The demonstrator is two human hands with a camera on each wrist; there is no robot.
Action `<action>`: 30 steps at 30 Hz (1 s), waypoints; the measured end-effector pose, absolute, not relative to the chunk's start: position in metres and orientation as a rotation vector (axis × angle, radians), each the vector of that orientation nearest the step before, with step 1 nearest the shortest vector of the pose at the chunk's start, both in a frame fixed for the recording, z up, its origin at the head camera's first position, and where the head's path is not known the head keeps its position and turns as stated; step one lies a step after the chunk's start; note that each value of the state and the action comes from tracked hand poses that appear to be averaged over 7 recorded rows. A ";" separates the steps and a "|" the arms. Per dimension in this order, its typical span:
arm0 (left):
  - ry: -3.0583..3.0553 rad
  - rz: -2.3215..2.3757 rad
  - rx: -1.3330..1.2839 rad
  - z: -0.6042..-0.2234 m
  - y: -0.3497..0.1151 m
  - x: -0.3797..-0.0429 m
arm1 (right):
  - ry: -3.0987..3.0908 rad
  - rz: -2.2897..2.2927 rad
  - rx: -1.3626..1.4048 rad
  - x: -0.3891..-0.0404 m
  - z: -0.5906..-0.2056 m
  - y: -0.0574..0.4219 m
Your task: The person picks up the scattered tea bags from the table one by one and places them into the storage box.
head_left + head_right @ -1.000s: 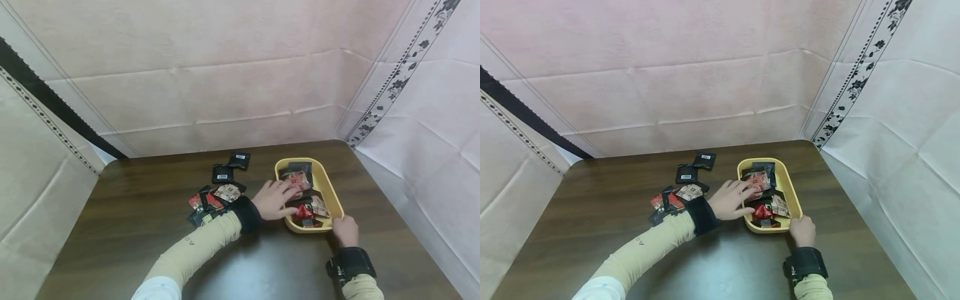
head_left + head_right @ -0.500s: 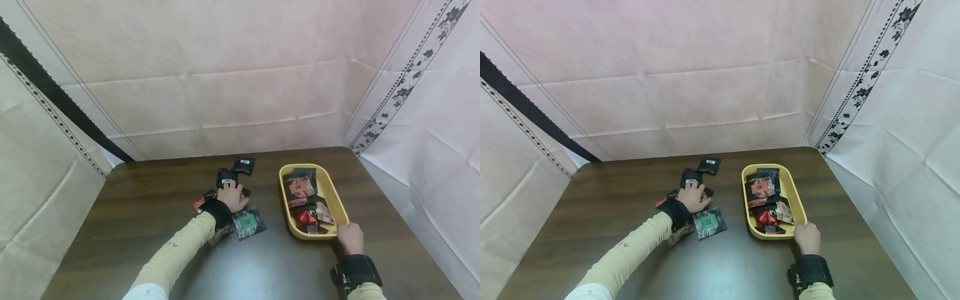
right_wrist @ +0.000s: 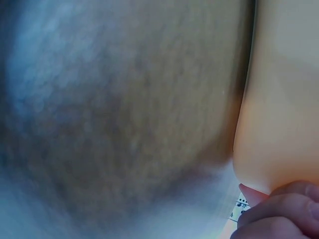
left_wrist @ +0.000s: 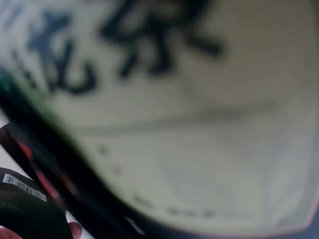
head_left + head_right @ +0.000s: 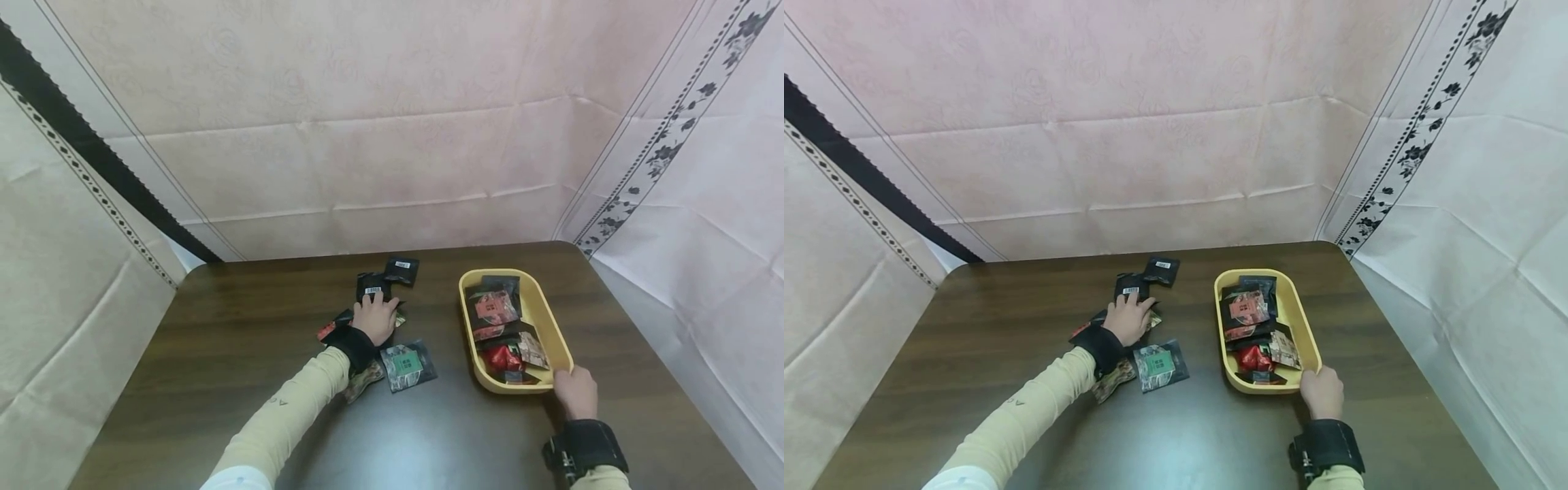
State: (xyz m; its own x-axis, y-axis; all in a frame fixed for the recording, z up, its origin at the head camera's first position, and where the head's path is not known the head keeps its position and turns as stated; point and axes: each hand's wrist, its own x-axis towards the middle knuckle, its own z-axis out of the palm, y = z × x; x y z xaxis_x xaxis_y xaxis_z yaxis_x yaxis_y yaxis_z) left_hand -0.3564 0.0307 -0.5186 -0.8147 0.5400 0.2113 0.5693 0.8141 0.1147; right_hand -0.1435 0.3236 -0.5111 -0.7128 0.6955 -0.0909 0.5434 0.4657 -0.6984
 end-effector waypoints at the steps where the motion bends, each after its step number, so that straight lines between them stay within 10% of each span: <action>1: -2.819 -0.263 -0.877 -0.515 0.031 -0.355 | -2.503 1.087 -1.082 -0.143 -0.511 0.324; 14: -2.589 -0.224 -1.249 -0.444 0.081 -0.309 | -2.516 1.100 -1.068 -0.142 -0.510 0.325; 30: -2.403 -0.076 -1.743 -0.453 0.168 -0.261 | -2.500 1.075 -1.065 -0.143 -0.509 0.325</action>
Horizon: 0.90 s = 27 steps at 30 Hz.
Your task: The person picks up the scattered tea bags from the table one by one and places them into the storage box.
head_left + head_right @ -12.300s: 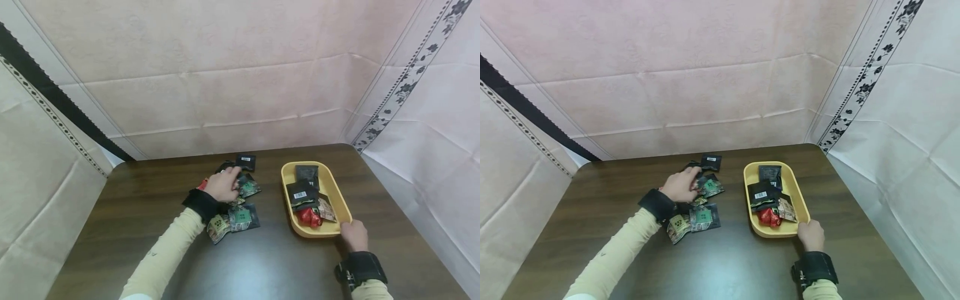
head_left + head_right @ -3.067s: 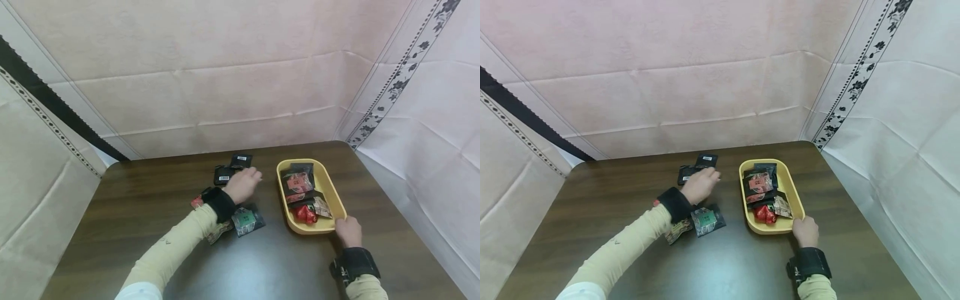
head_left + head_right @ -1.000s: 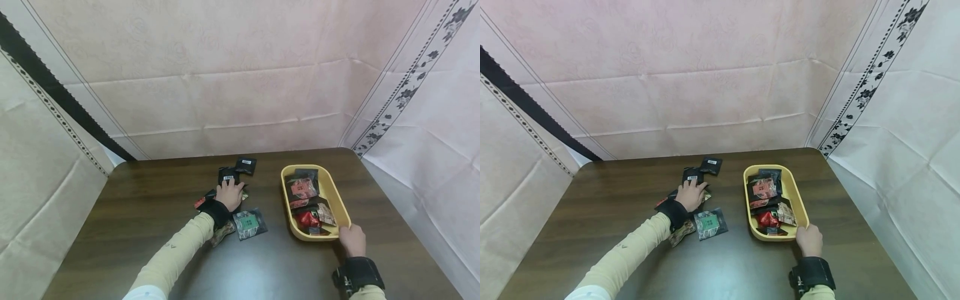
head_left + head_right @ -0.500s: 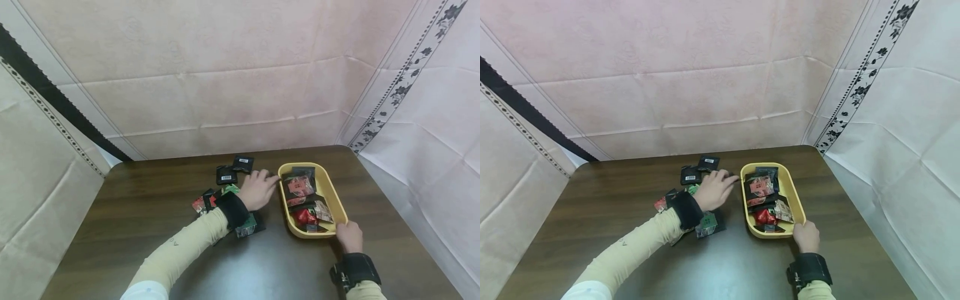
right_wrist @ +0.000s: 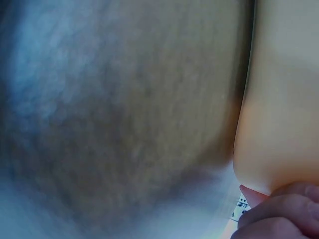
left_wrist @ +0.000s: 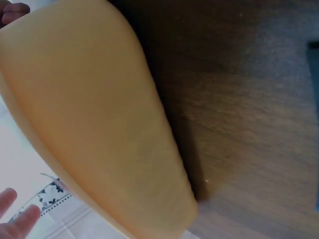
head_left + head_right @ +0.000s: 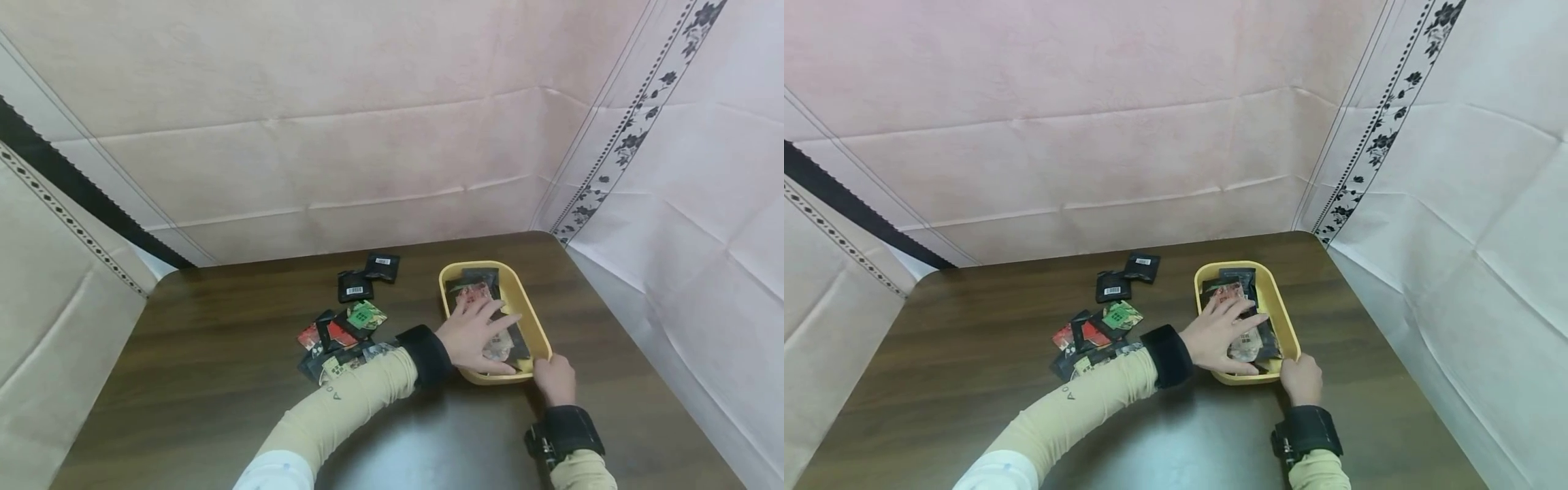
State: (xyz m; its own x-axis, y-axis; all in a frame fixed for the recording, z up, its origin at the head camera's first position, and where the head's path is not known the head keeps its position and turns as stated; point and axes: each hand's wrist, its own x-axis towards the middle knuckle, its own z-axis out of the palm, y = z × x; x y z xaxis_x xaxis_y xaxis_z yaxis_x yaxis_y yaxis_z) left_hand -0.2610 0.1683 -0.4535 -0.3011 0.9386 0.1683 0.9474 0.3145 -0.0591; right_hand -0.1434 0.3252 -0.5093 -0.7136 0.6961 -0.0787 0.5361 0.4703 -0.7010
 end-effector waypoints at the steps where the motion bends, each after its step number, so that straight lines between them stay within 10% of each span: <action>1: -2.412 -0.072 -1.750 -0.452 0.166 -0.262 | -2.502 1.073 -1.059 -0.145 -0.509 0.325; 27: -2.899 -0.229 -1.244 -0.495 0.021 -0.378 | -2.506 1.082 -1.100 -0.145 -0.509 0.324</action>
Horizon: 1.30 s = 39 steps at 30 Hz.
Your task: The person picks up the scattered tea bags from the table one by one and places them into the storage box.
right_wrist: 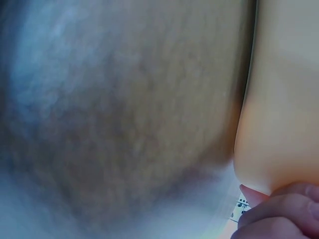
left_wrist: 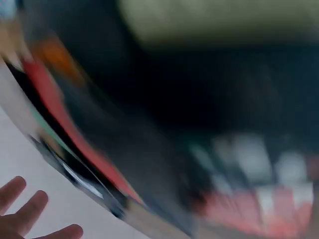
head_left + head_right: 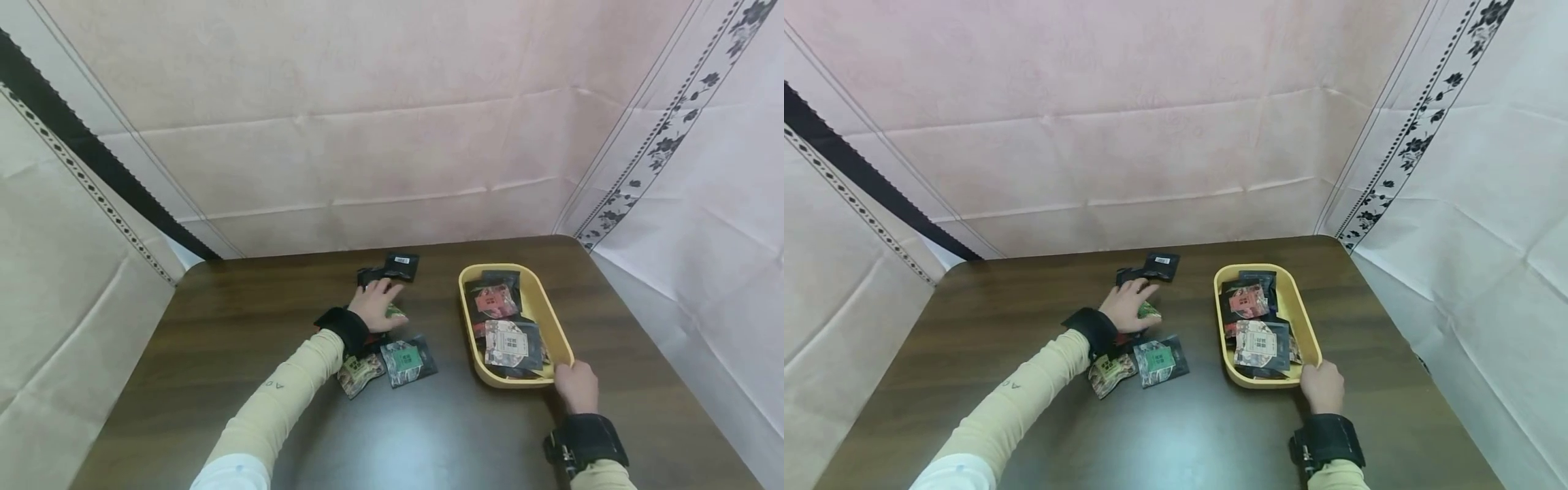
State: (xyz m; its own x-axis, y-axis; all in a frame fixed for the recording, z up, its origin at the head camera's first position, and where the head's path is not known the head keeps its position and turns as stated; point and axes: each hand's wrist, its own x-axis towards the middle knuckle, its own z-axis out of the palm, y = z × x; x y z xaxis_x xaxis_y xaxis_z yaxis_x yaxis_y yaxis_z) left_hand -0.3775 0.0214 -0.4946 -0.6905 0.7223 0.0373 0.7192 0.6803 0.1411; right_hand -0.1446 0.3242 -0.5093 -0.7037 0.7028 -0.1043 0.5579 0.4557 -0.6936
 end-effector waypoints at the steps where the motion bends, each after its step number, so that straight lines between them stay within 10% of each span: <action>1: 2.873 0.220 1.170 -0.495 0.018 -0.383 | -2.512 1.078 -1.098 -0.144 -0.510 0.324; 20: 2.930 0.144 0.759 -0.555 0.002 -0.411 | -2.589 1.120 -1.058 -0.110 -0.528 0.308; 39: 3.047 0.247 1.239 -0.458 0.046 -0.399 | -2.506 1.107 -1.068 -0.140 -0.510 0.323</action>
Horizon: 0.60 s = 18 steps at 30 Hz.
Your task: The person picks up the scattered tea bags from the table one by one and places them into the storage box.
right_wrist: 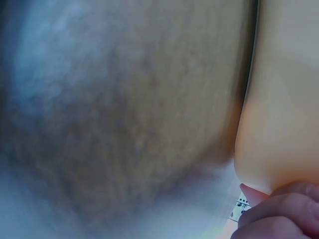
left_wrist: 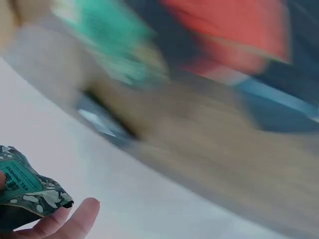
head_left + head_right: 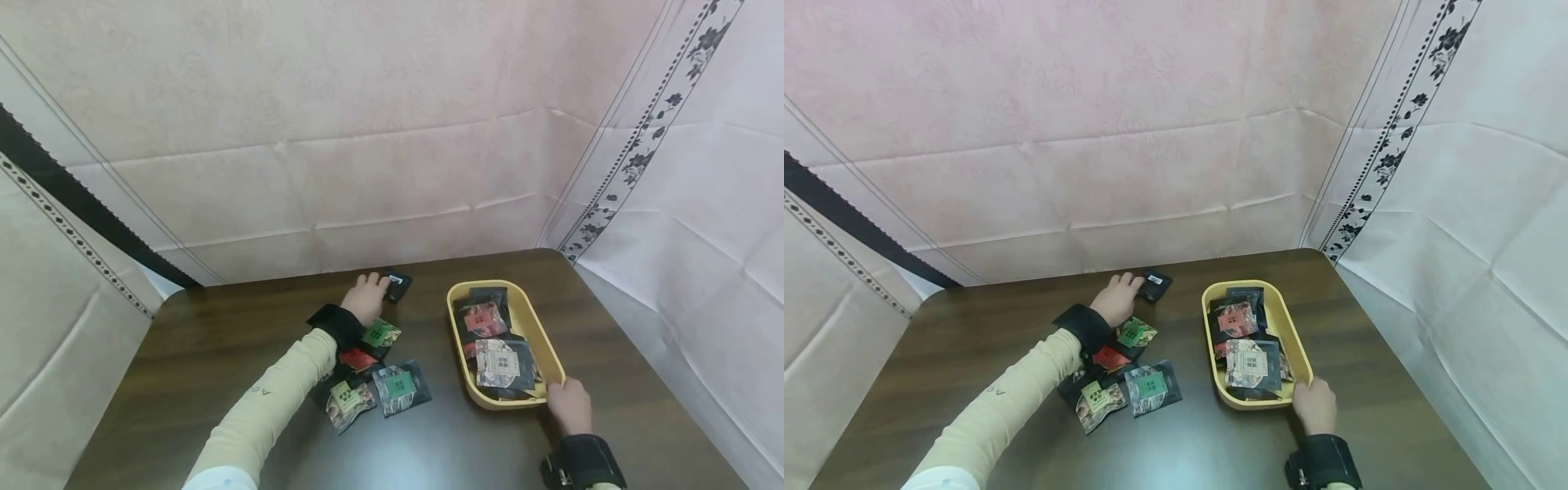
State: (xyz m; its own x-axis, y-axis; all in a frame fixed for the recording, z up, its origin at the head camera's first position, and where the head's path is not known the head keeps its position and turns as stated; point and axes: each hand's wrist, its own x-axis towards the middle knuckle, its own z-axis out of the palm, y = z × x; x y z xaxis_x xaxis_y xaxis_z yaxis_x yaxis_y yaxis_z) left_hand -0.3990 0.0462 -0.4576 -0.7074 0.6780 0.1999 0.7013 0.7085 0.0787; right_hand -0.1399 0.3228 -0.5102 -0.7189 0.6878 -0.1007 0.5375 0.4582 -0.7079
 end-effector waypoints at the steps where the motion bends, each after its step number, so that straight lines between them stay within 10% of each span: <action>1: -2.737 -0.216 -1.170 -0.452 0.057 -0.392 | -2.500 1.101 -1.073 -0.140 -0.510 0.324; 18: -2.635 -0.105 -1.375 -0.438 0.192 -0.314 | -2.494 1.144 -1.091 -0.140 -0.510 0.321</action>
State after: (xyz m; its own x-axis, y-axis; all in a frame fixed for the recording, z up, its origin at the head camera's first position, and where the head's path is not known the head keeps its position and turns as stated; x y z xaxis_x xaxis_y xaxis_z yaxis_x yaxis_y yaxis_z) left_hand -0.3140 0.1917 -0.4377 -0.5612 0.8078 0.1801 0.8196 0.5728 -0.0153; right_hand -0.1399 0.3211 -0.5099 -0.7117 0.6912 -0.1255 0.5460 0.4319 -0.7179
